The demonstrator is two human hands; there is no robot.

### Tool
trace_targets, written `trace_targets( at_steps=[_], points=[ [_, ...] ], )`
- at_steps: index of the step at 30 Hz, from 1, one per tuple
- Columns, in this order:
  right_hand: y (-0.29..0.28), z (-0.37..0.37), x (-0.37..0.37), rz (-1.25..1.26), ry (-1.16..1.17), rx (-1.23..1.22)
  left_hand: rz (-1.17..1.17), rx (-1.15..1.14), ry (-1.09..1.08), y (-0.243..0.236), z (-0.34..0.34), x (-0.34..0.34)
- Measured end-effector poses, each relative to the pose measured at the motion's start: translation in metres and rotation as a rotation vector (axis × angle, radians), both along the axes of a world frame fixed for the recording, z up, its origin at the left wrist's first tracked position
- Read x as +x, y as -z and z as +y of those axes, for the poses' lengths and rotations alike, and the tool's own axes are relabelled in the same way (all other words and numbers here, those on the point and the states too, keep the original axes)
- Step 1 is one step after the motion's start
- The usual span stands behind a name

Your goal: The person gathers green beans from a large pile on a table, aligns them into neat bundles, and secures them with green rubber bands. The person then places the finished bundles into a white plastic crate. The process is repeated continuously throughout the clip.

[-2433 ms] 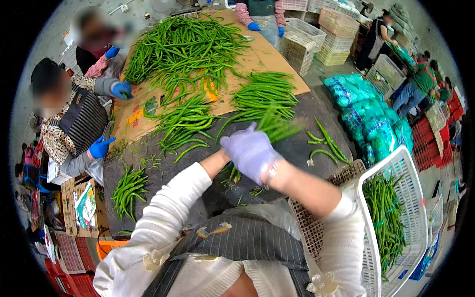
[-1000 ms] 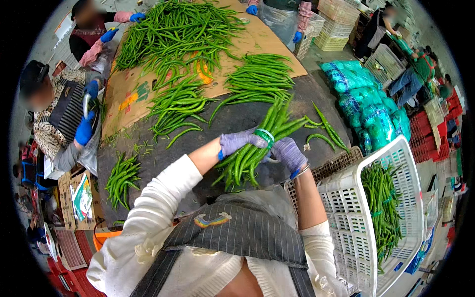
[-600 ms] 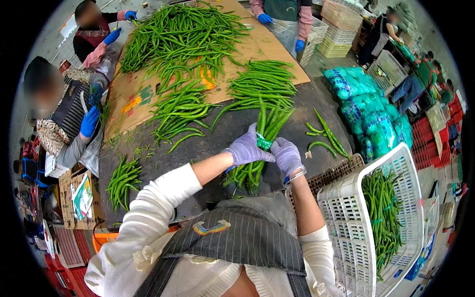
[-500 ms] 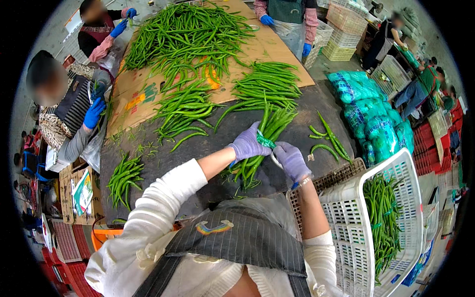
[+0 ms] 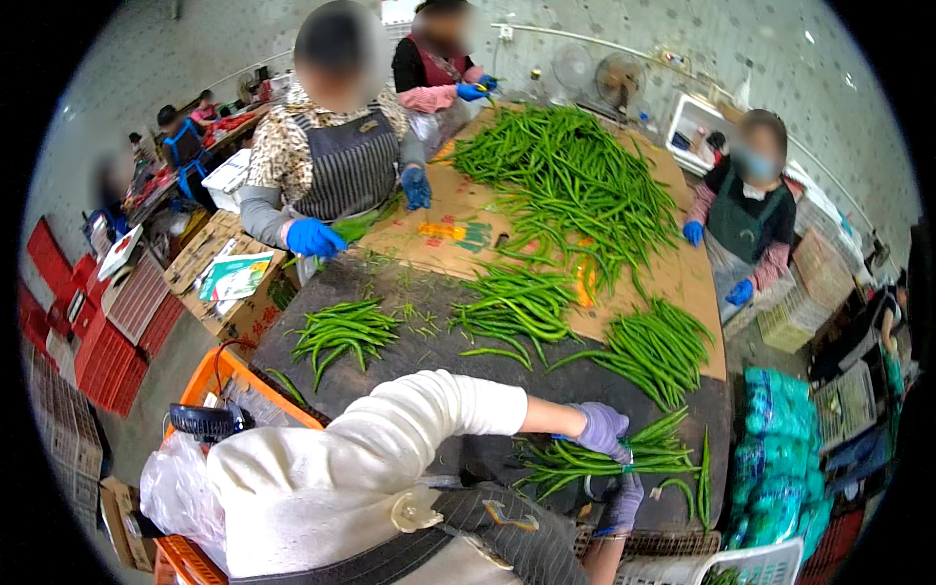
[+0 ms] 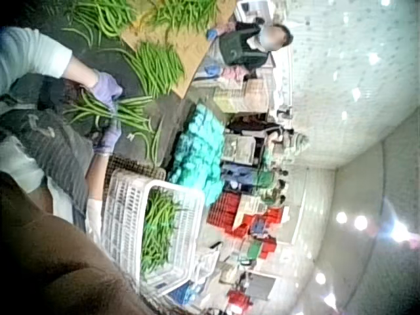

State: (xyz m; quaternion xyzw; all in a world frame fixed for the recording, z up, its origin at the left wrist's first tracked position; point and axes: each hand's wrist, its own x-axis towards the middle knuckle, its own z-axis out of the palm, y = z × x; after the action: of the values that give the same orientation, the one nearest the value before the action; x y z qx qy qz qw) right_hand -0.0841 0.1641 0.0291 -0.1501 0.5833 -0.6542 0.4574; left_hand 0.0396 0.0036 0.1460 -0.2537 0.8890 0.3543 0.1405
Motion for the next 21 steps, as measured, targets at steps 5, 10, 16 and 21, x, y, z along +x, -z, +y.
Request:
trace_targets(
  at_steps=[5, 10, 16, 21],
  points=[
    [0.033, -0.018, -0.016, 0.212, -0.101, 0.030, -0.116, 0.071, -0.018, 0.000, 0.015, 0.004],
    [-0.053, -0.012, -0.003, 0.812, -0.325, 0.282, 0.185, -0.008, -0.193, 0.058, 0.006, -0.008],
    [-0.045, 0.004, -0.032, 0.644, -0.296, 0.162, 0.594, 0.914, -0.091, 0.050, -0.009, -0.003],
    [-0.048, -0.011, -0.012, 0.092, -0.218, -0.064, 0.661, 0.891, -0.022, 0.050, 0.003, -0.010]
  ],
)
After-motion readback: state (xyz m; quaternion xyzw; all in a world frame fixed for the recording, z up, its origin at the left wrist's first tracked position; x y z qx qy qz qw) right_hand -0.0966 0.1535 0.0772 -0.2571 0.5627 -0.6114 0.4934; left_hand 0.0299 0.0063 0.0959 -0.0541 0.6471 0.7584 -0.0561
